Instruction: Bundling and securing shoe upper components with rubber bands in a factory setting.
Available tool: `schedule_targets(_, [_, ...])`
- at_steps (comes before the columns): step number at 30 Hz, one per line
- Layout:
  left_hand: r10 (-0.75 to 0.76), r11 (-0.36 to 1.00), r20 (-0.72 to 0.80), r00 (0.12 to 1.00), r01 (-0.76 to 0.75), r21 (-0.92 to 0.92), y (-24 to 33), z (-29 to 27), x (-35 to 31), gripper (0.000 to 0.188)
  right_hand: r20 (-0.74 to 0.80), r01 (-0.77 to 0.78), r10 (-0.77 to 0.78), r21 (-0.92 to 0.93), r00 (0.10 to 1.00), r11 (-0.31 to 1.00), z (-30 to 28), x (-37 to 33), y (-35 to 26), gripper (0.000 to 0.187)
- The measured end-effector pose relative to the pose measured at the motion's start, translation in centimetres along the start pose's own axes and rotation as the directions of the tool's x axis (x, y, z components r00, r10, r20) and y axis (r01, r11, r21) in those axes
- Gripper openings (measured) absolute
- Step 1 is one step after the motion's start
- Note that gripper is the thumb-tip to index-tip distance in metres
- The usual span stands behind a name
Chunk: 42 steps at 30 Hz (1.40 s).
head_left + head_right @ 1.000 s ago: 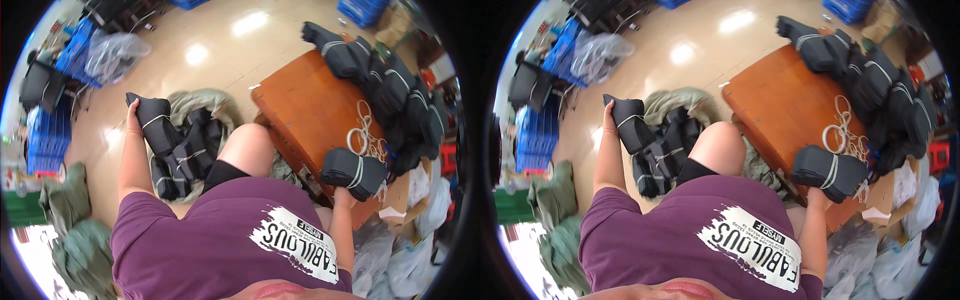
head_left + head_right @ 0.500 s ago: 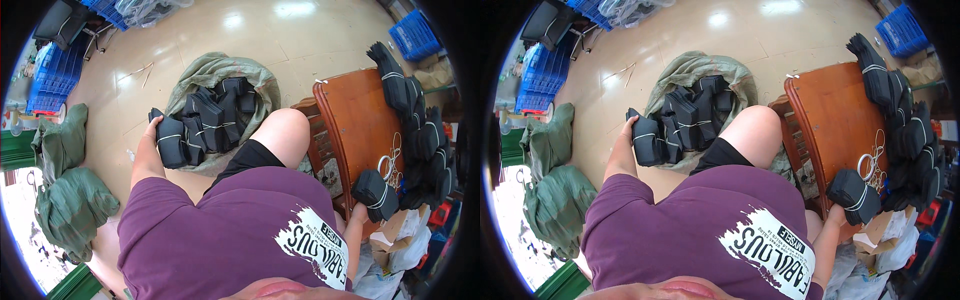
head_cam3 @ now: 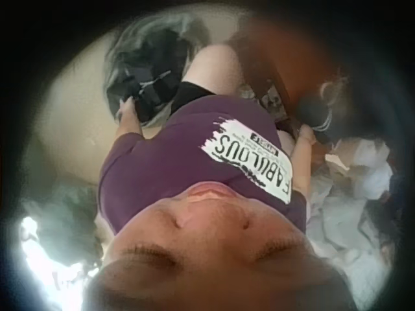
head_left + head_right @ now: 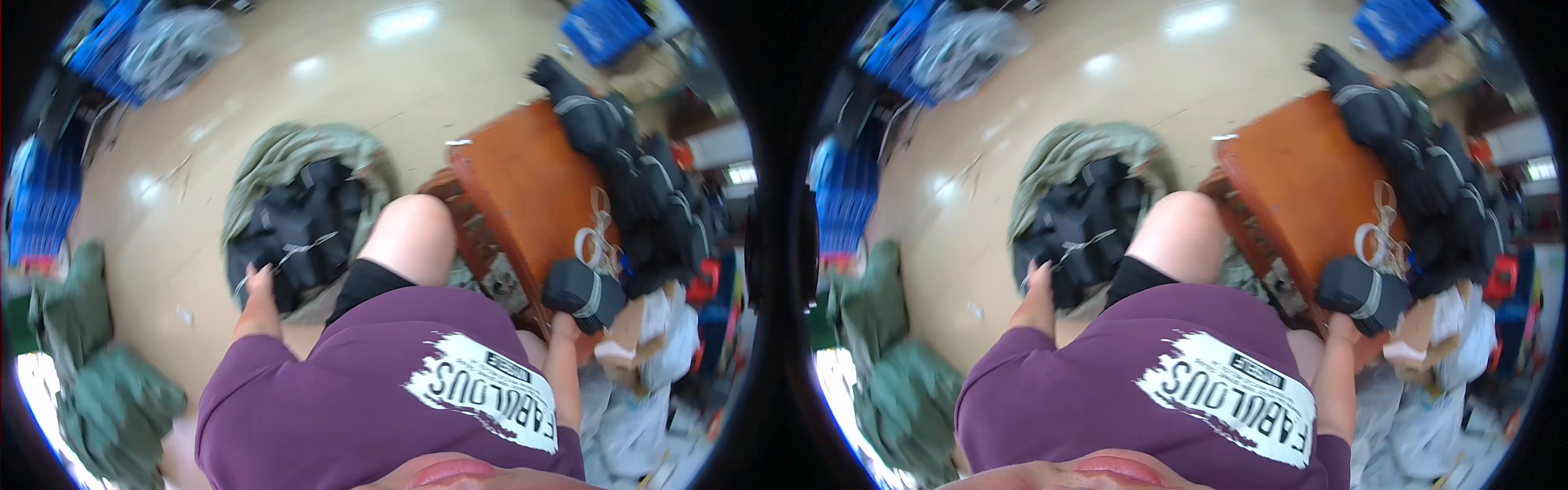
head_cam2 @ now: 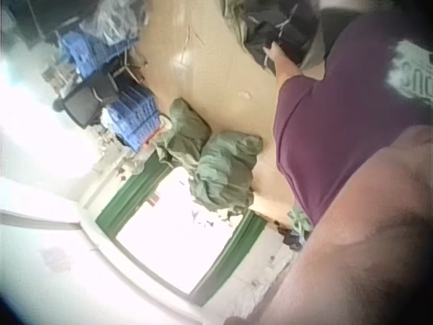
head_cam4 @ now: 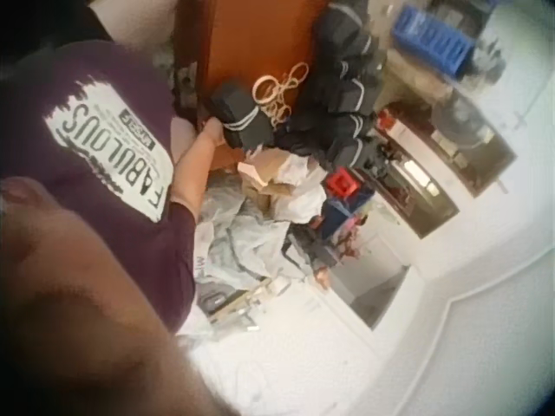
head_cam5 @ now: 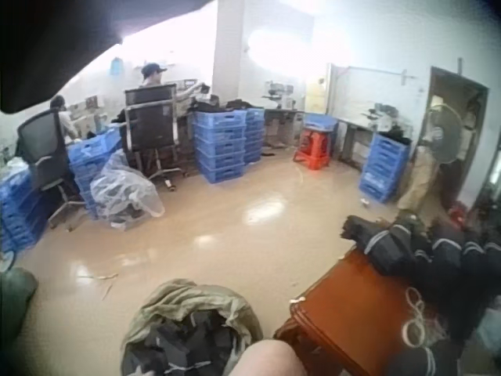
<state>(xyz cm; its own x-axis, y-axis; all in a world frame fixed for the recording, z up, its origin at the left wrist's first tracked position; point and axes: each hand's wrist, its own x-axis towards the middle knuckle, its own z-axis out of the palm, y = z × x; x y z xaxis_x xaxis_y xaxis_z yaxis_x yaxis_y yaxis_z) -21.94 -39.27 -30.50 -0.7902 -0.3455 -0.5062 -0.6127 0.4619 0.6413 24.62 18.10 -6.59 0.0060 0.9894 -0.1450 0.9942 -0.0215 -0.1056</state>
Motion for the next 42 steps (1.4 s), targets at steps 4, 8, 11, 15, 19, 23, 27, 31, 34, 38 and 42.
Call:
schedule_targets(4, [0.120,0.992,-0.252,0.960,-0.128,-0.015,7.0,-0.1,4.2,0.052,-0.018,0.173,-0.172,0.107,0.985,0.979,-1.8,-2.2,-2.9,0.062])
schedule_targets(8, [0.544,0.798,-0.108,0.832,-0.553,-0.242,22.3,4.8,2.2,0.045,0.015,0.045,-0.052,0.294,0.999,0.955,-3.7,-3.4,-4.9,0.060])
schedule_targets(11, [0.780,0.625,0.180,0.599,-0.740,-0.248,33.9,11.8,-6.2,0.042,-0.003,0.085,-0.090,0.363,0.996,0.928,-3.2,-3.3,-4.6,0.056])
schedule_targets(15, [0.857,0.422,0.453,0.245,-0.838,-0.346,44.7,22.5,-19.9,0.043,0.034,0.137,-0.156,0.312,0.987,0.940,-4.0,-3.5,-5.4,0.054])
schedule_targets(19, [0.584,0.686,0.747,0.316,-0.684,-0.247,51.1,31.9,-32.5,0.082,0.106,0.091,-0.119,0.238,0.987,0.967,-4.7,-3.9,-5.1,0.054])
schedule_targets(23, [0.507,0.809,0.716,0.480,-0.551,-0.204,54.7,42.8,-37.3,0.108,-0.019,0.221,-0.222,0.197,0.975,0.955,-2.1,-2.8,-3.7,0.056])
schedule_targets(27, [0.512,0.858,0.680,0.524,-0.280,-0.431,56.6,48.6,-38.8,0.099,0.044,0.224,-0.248,0.299,0.968,0.928,-4.3,-3.2,-4.7,0.057])
schedule_targets(31, [0.523,0.832,0.707,0.475,-0.107,-0.544,58.6,50.0,-38.5,0.077,-0.040,0.277,-0.277,0.291,0.960,0.916,-3.5,-3.3,-4.5,0.054])
schedule_targets(34, [0.560,0.787,0.688,0.462,-0.039,-0.615,57.1,47.9,-39.7,0.070,0.073,0.240,-0.264,0.240,0.962,0.941,-4.5,-3.6,-4.1,0.053])
schedule_targets(38, [0.584,0.608,0.641,0.498,0.255,-0.752,54.3,43.8,-34.7,0.062,-0.070,0.312,-0.305,0.299,0.950,0.902,-3.5,-3.2,-4.7,0.054])
schedule_targets(42, [0.561,0.670,0.733,0.386,0.309,-0.675,50.1,33.8,-30.9,0.058,-0.007,0.199,-0.204,0.257,0.979,0.946,-2.5,-3.6,-3.3,0.056])
